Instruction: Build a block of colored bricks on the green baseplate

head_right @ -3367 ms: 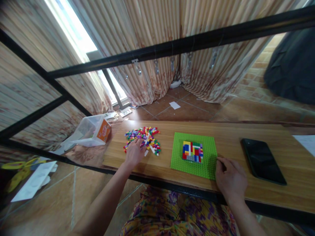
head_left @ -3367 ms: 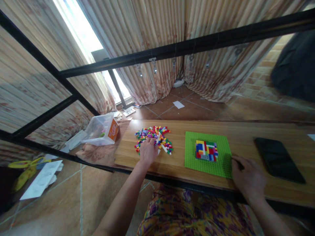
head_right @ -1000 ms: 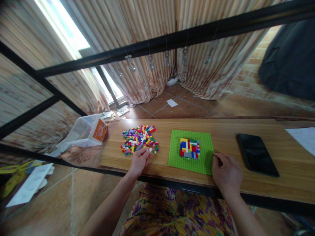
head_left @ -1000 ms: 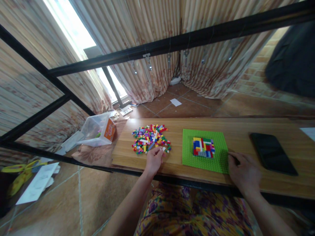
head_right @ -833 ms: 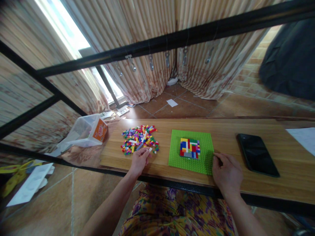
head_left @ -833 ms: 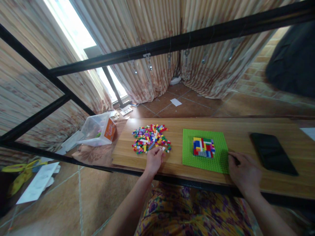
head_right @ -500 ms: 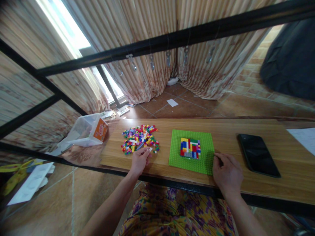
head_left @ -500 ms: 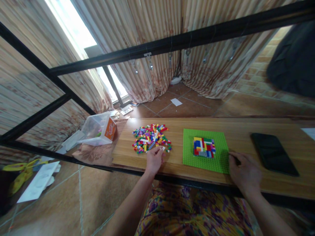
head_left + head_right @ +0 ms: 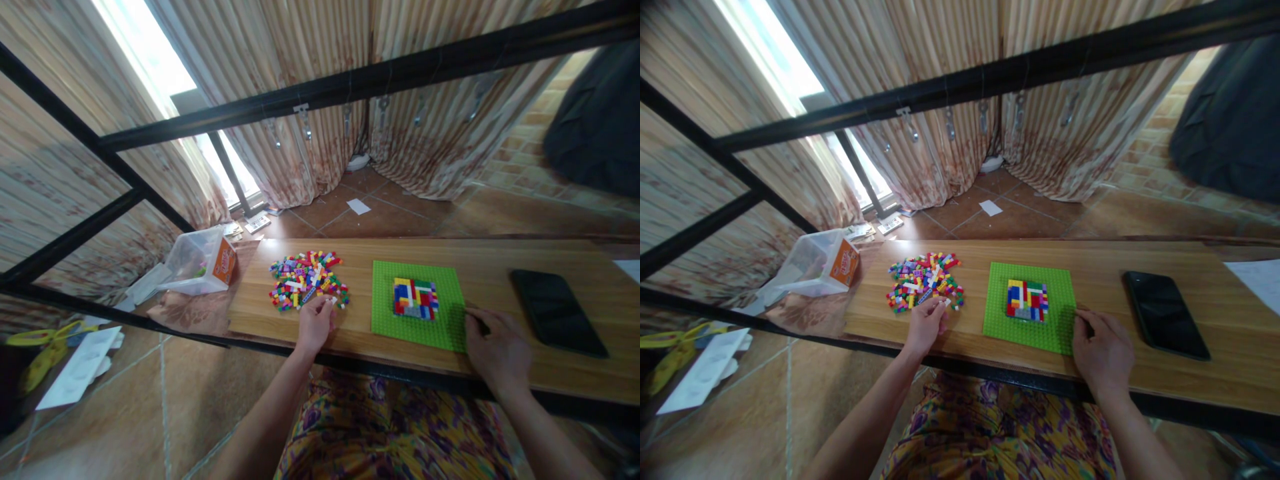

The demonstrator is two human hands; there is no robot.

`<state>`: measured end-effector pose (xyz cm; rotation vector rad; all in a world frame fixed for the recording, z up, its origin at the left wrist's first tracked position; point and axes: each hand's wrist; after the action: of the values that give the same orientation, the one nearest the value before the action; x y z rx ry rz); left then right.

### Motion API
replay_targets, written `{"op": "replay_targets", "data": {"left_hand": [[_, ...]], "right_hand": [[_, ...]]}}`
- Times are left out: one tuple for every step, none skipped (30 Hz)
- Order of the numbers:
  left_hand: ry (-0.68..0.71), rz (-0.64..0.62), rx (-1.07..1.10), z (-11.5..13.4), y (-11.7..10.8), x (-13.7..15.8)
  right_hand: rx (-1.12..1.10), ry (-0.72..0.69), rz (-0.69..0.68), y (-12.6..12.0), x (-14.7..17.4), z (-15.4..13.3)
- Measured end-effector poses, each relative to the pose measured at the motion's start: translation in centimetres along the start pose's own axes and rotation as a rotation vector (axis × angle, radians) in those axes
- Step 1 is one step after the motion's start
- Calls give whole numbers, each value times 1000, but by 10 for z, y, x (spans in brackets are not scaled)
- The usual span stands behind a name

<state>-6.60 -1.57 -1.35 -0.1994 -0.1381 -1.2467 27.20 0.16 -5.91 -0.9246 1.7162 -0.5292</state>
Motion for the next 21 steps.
{"op": "replay_targets", "data": {"left_hand": [[0, -17, -4, 0, 0, 0], [-2, -32, -6, 1, 0, 1], [-6, -43, -6, 2, 0, 1], [-12, -49, -1, 3, 1, 2], [-19, -53, 8, 3, 1, 2], [-27, -56, 19, 4, 1, 2], [-32, -57, 29, 5, 1, 3], [-34, -58, 38, 6, 1, 3], [-32, -60, 46, 7, 1, 3], [-26, -59, 52, 7, 0, 4], [-16, -59, 57, 7, 0, 4], [-6, -57, 61, 7, 0, 4], [2, -55, 63, 7, 0, 4], [9, -52, 64, 6, 0, 4], [13, -49, 64, 6, 0, 4], [13, -48, 64, 6, 0, 4], [11, -48, 66, 6, 0, 4], [9, -49, 66, 7, 0, 4], [10, -53, 63, 7, 0, 4], [16, -54, 56, 8, 0, 4], [25, -52, 44, 8, 0, 5]], "right_hand": [[-3, 1, -5, 0, 0, 0], [-5, 0, -10, 0, 0, 0], [-7, -3, -15, 0, 0, 0], [-8, -4, -16, 0, 0, 0], [-6, -2, -14, 0, 0, 0], [-3, 2, -11, 0, 0, 0], [0, 5, -12, -1, 0, -1], [1, 9, -14, -1, 0, -1], [2, 12, -16, -1, 0, -1], [0, 13, -21, -2, 0, -2], [-3, 11, -26, -2, 0, -2], [-6, 10, -29, -2, -1, -2], [-8, 9, -29, -2, -1, -2], [-8, 7, -28, -2, -1, -3], [-6, 5, -25, -2, -1, -2], [-4, 7, -20, -2, -1, -2], [-3, 7, -16, -2, -1, -2], [-3, 4, -16, -2, -1, -2], [-2, 1, -17, -1, 0, -1], [-1, -2, -17, -1, 0, -1], [-2, -5, -17, -1, 0, -1]]}}
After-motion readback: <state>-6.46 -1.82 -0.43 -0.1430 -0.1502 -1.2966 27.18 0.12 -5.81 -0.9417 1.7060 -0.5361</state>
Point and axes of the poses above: each hand's wrist, its own x-axis away from the middle knuckle, its own y-axis out of the palm, z = x × y, and after that the axes turned 1 degree about x, right-handed
